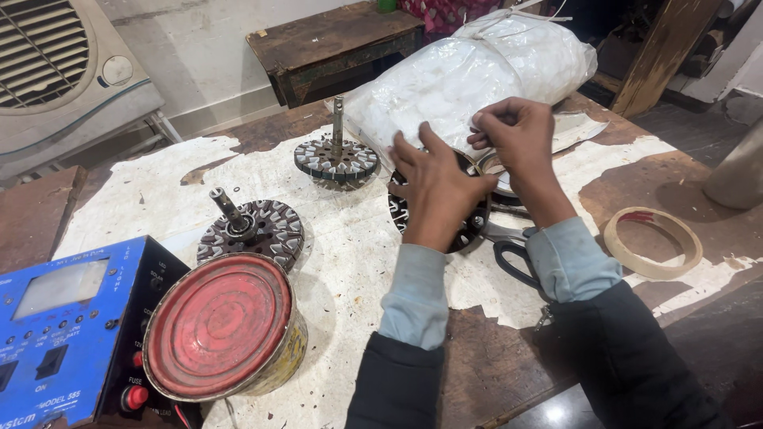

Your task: The person sits at a workbench fitting small white plastic pieces into the toothed metal disc of a rotary tool assembly, pressing each piece into place by hand and occasionally using pliers to adjust parts. They work through the disc slots one at a time, with other similar disc assemblies and a shaft lying on the bench.

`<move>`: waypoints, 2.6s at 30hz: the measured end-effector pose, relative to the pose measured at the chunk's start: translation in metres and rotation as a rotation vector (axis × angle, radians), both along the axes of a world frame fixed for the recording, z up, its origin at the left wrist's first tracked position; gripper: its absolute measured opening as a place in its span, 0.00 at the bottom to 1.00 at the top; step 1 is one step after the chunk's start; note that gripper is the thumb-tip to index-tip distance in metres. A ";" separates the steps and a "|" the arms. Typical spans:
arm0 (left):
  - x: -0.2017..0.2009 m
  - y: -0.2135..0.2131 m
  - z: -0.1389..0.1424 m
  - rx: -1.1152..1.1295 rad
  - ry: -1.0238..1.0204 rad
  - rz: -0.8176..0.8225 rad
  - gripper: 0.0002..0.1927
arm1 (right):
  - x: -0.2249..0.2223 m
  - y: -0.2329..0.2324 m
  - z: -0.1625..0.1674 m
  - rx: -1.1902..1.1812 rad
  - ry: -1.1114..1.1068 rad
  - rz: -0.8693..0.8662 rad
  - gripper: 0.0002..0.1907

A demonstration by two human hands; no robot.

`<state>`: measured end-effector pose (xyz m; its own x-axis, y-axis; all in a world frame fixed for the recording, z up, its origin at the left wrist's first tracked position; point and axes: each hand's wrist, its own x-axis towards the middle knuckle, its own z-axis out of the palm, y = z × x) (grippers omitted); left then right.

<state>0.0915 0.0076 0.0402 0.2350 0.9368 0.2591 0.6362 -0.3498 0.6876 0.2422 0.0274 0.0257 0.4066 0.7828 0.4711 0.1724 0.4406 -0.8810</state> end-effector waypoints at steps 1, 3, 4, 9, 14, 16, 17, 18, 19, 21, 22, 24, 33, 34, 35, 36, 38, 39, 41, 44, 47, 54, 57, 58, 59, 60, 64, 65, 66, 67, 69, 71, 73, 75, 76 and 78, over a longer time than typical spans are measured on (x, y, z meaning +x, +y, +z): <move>-0.001 0.001 0.000 -0.029 -0.030 -0.002 0.68 | -0.002 0.000 -0.001 -0.007 -0.004 0.002 0.05; -0.007 0.006 0.003 -0.080 -0.094 -0.006 0.63 | -0.004 -0.001 0.000 -0.015 -0.009 -0.002 0.05; -0.011 0.007 0.005 -0.045 -0.129 0.022 0.62 | -0.004 -0.003 0.002 -0.019 -0.013 -0.006 0.05; -0.045 0.020 0.015 -0.027 -0.206 0.168 0.51 | -0.013 -0.009 0.011 0.060 -0.061 0.156 0.05; -0.061 0.031 0.007 0.089 -0.238 0.249 0.15 | -0.043 -0.010 0.004 0.115 -0.212 0.294 0.06; -0.072 0.036 0.001 0.218 -0.285 0.293 0.12 | -0.054 -0.011 0.001 0.084 -0.263 0.280 0.06; -0.081 0.040 -0.001 0.235 -0.319 0.289 0.12 | -0.060 -0.011 0.001 0.070 -0.287 0.272 0.06; -0.086 0.043 -0.002 0.253 -0.351 0.284 0.12 | -0.066 -0.012 0.000 0.066 -0.296 0.253 0.06; -0.088 0.045 -0.004 0.258 -0.356 0.245 0.12 | -0.071 -0.014 -0.001 0.060 -0.304 0.233 0.05; -0.089 0.047 -0.005 0.265 -0.370 0.167 0.12 | -0.076 -0.017 0.000 0.054 -0.298 0.196 0.05; -0.087 0.047 -0.005 0.158 -0.393 0.136 0.12 | -0.077 -0.018 0.001 0.055 -0.284 0.180 0.05; -0.081 0.044 -0.003 -0.060 -0.438 0.076 0.13 | -0.076 -0.020 0.003 0.061 -0.296 0.156 0.05; -0.081 0.031 0.008 0.179 -0.359 -0.075 0.12 | -0.075 -0.025 0.007 0.141 -0.397 0.065 0.04; -0.081 0.032 0.008 0.176 -0.354 -0.071 0.12 | -0.076 -0.025 0.007 0.147 -0.416 0.055 0.04; -0.079 0.032 0.009 0.172 -0.349 -0.068 0.12 | -0.076 -0.025 0.006 0.153 -0.435 0.044 0.04; -0.079 0.032 0.009 0.168 -0.343 -0.065 0.12 | -0.076 -0.026 0.006 0.149 -0.432 0.038 0.04; -0.077 0.031 0.010 0.132 -0.346 -0.056 0.12 | -0.078 -0.026 0.004 0.142 -0.423 0.023 0.04; -0.077 0.031 0.011 0.114 -0.346 -0.053 0.12 | -0.079 -0.026 0.003 0.141 -0.402 0.024 0.05; -0.076 0.029 0.011 0.090 -0.343 -0.051 0.12 | -0.080 -0.025 0.002 0.140 -0.362 0.025 0.05; -0.073 0.029 0.013 0.039 -0.334 -0.044 0.12 | -0.080 -0.024 0.003 0.130 -0.353 0.044 0.05; -0.073 0.030 0.013 0.075 -0.321 -0.056 0.12 | -0.081 -0.025 0.005 0.155 -0.375 0.042 0.04; -0.072 0.032 0.012 0.130 -0.301 -0.095 0.12 | -0.087 -0.030 0.006 0.075 -0.115 0.098 0.04; -0.078 0.033 0.011 0.100 -0.334 -0.089 0.13 | -0.088 -0.031 0.007 0.109 -0.197 0.082 0.04; -0.079 0.034 0.011 0.081 -0.351 -0.093 0.13 | -0.088 -0.031 0.006 0.112 -0.221 0.071 0.04; -0.080 0.033 0.011 0.063 -0.369 -0.097 0.13 | -0.089 -0.032 0.006 0.115 -0.245 0.059 0.04; -0.081 0.033 0.011 0.045 -0.387 -0.101 0.13 | -0.089 -0.032 0.005 0.118 -0.276 0.033 0.05; -0.081 0.031 0.012 0.051 -0.381 -0.106 0.13 | -0.090 -0.033 0.003 0.207 -0.428 -0.074 0.05; -0.082 0.030 0.013 0.050 -0.386 -0.112 0.13 | -0.091 -0.033 0.002 0.247 -0.472 -0.104 0.05; -0.082 0.029 0.013 0.049 -0.392 -0.118 0.12 | -0.091 -0.032 0.002 0.258 -0.487 -0.101 0.05; -0.083 0.028 0.014 0.053 -0.400 -0.125 0.12 | -0.090 -0.033 0.003 0.268 -0.504 -0.098 0.04; -0.085 0.027 0.015 0.059 -0.413 -0.135 0.12 | -0.089 -0.034 0.003 0.284 -0.568 -0.113 0.04; -0.084 0.026 0.016 -0.035 -0.415 -0.124 0.13 | -0.088 -0.034 0.004 0.298 -0.663 -0.147 0.04; -0.085 0.026 0.016 -0.042 -0.405 -0.123 0.13 | -0.088 -0.034 0.004 0.266 -0.564 -0.110 0.03; -0.085 0.027 0.015 0.035 -0.388 -0.136 0.13 | -0.088 -0.033 0.003 0.228 -0.458 -0.071 0.03; -0.086 0.028 0.014 0.010 -0.411 -0.144 0.13 | -0.088 -0.033 0.002 0.208 -0.400 -0.049 0.03; -0.088 0.030 0.013 -0.040 -0.454 -0.159 0.13 | -0.088 -0.029 0.000 0.158 -0.252 0.030 0.03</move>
